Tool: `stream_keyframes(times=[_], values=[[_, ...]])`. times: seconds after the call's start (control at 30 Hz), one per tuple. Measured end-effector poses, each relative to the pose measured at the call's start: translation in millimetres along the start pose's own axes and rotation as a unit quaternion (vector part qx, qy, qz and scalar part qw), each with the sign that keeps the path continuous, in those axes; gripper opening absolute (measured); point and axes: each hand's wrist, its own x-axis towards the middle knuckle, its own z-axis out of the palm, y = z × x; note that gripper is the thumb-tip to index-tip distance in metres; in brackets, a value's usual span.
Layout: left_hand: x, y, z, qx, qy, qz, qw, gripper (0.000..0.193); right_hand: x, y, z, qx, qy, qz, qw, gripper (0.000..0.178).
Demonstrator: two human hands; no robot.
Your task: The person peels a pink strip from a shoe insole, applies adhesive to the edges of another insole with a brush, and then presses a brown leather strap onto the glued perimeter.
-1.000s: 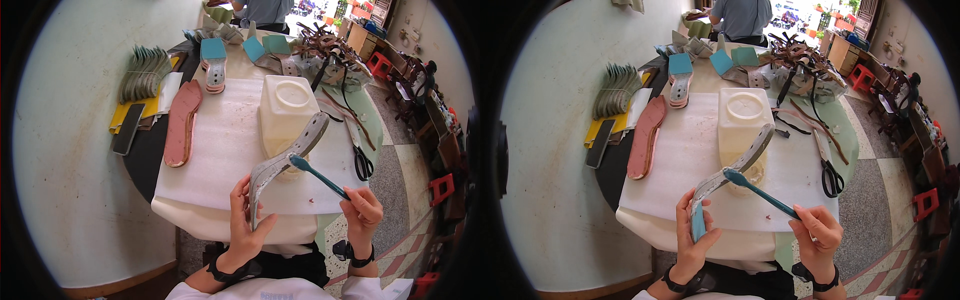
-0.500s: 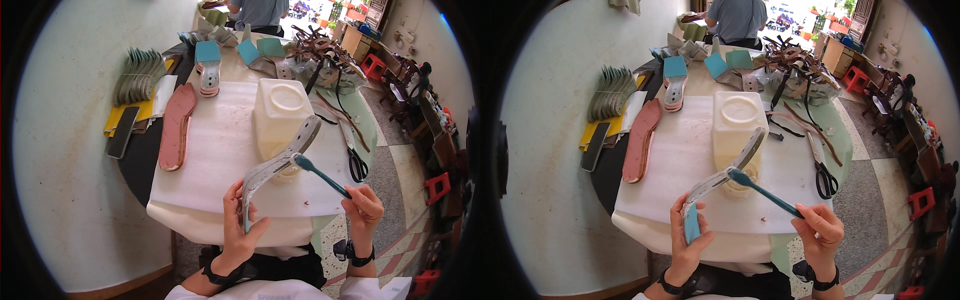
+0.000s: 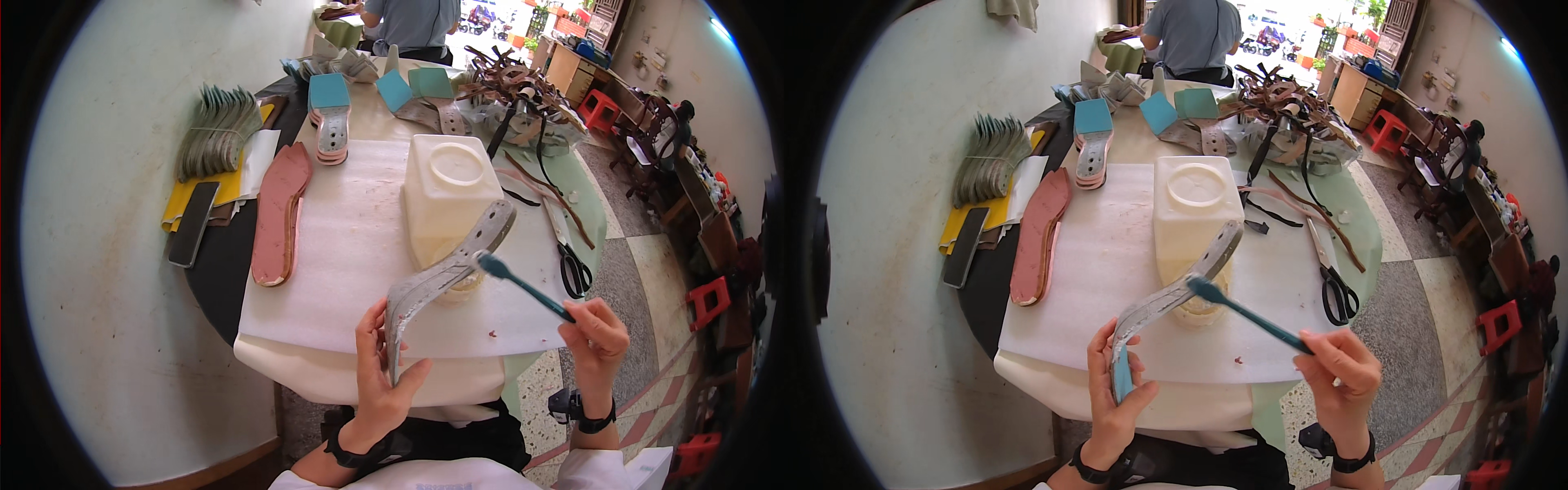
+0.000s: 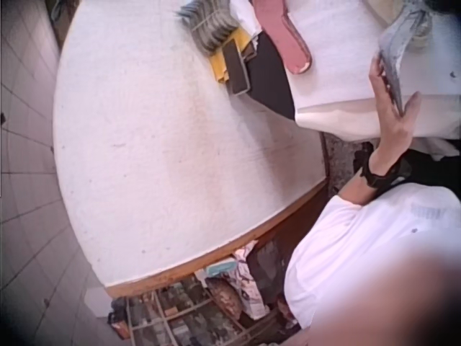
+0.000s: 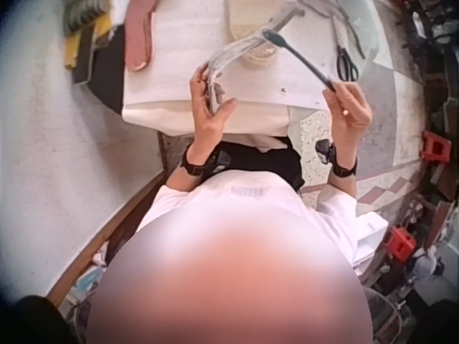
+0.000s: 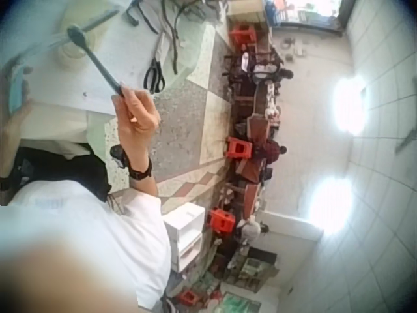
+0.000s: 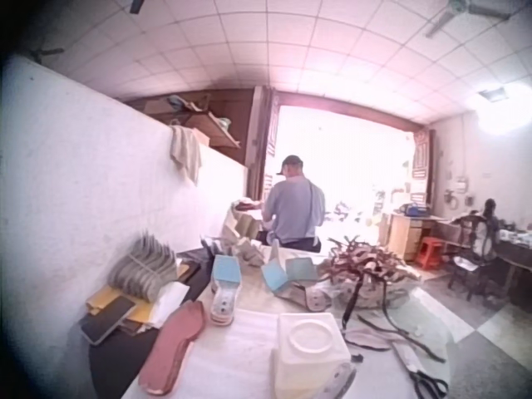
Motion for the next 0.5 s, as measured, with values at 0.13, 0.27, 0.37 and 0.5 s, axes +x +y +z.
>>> stream_keyframes(times=[0.13, 0.27, 0.37, 0.5], values=[[-0.4, 0.6, 0.7, -0.018, 0.005, 0.004, 1.000, 0.080, -4.4, -9.3, 11.7, 0.022, -0.066, -0.036, 0.997, 0.028], [0.2, 0.6, -0.1, -0.021, 0.006, 0.005, 1.000, 0.079, -2.1, -1.7, 14.3, -0.002, -0.062, -0.067, 0.996, 0.028], [0.0, 1.9, -0.3, -0.017, 0.011, -0.002, 1.000, 0.079, -0.6, 2.4, 4.0, -0.034, -0.012, -0.020, 0.999, 0.028], [-2.3, 1.1, 0.2, 0.002, 0.016, -0.004, 1.000, 0.080, -0.2, -0.9, -2.3, -0.031, 0.002, -0.016, 0.999, 0.029]])
